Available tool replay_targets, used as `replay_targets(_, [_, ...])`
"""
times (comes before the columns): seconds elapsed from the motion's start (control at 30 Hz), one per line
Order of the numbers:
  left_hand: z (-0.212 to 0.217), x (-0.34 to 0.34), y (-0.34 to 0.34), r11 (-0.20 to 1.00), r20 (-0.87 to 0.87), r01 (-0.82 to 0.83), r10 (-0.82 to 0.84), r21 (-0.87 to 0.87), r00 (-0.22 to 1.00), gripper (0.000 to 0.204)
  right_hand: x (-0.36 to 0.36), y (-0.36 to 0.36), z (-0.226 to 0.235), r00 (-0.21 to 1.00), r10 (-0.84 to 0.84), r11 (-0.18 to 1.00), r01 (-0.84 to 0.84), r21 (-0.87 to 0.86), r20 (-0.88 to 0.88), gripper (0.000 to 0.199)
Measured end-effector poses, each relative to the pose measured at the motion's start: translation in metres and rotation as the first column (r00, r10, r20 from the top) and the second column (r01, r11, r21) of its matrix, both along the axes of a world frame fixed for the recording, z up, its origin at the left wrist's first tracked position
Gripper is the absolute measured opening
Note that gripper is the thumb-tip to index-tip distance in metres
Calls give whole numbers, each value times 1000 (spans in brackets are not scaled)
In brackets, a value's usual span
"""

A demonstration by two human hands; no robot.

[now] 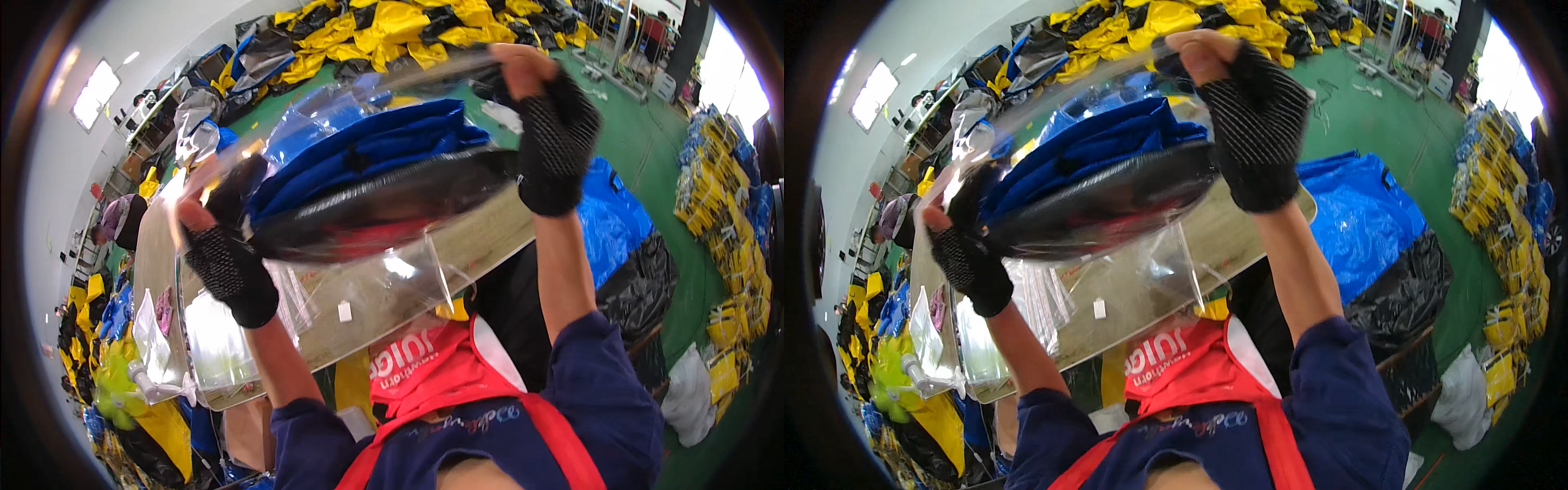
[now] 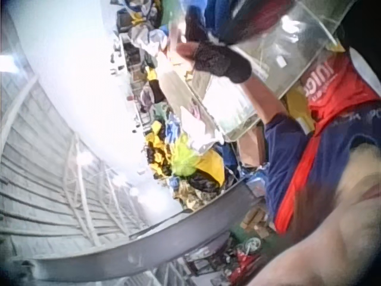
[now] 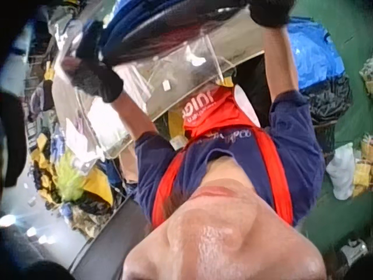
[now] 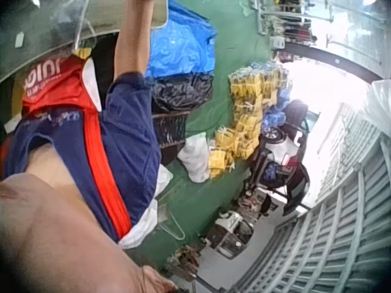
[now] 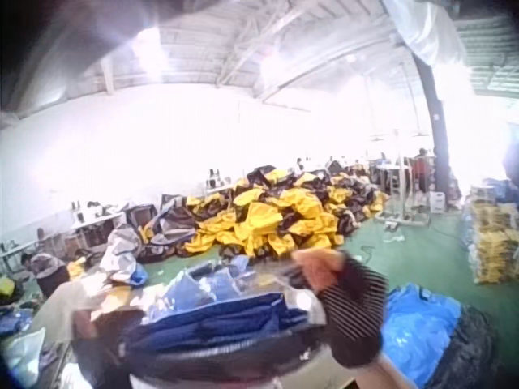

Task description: The person repeatedly folds blue and black delivery bags on a table, then places each folded bag into a clear plastic sleeve. The person seals the sleeve and sets it aside, repeating the same sequence for multiple bags.

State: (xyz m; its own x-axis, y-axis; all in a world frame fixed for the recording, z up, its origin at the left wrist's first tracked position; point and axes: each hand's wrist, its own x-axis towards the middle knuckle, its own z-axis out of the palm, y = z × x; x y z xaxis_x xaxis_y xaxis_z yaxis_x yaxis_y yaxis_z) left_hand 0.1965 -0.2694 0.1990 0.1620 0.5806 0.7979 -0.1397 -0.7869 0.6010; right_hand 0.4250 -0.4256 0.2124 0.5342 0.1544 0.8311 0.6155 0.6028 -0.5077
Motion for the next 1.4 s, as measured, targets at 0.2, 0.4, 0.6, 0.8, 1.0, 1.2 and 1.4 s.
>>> replay_targets(0.2, [36, -20, -10, 940, 45, 233, -229, -249, 972, 58, -1, -18, 39, 988, 123, 985, -133, -108, -89, 25])
replay_targets(0.4, [32, -74, -33, 883, -124, 123, -199, -452, 972, 49, -50, -42, 36, 942, 161, 958, -221, -182, -295, 24])
replay_targets(0.6, [-138, -21, 44, 344, 122, 344, -529, -873, 840, 45, 34, 60, -209, 968, -173, 769, 16, -639, -184, 26])
replay_targets(0.8, [-235, 7, 101, 248, 178, 285, -380, -926, 908, 47, 30, 119, -219, 919, -225, 513, 395, -762, 325, 21])
replay_targets(1.0, [-253, 2, 125, 146, 261, 375, -493, -915, 830, 49, -66, 198, -201, 667, 432, 592, 297, -749, 606, 10])
replay_targets(1.2, [-222, -3, 114, 426, -117, 221, -635, -877, 763, 42, -53, 224, -200, 482, 465, 692, 326, -644, 743, 17])
replay_targets(1.4, [-228, -9, 115, 236, 110, 317, -617, -919, 779, 44, 61, 258, -209, 818, 331, 501, 270, -822, 471, 16])
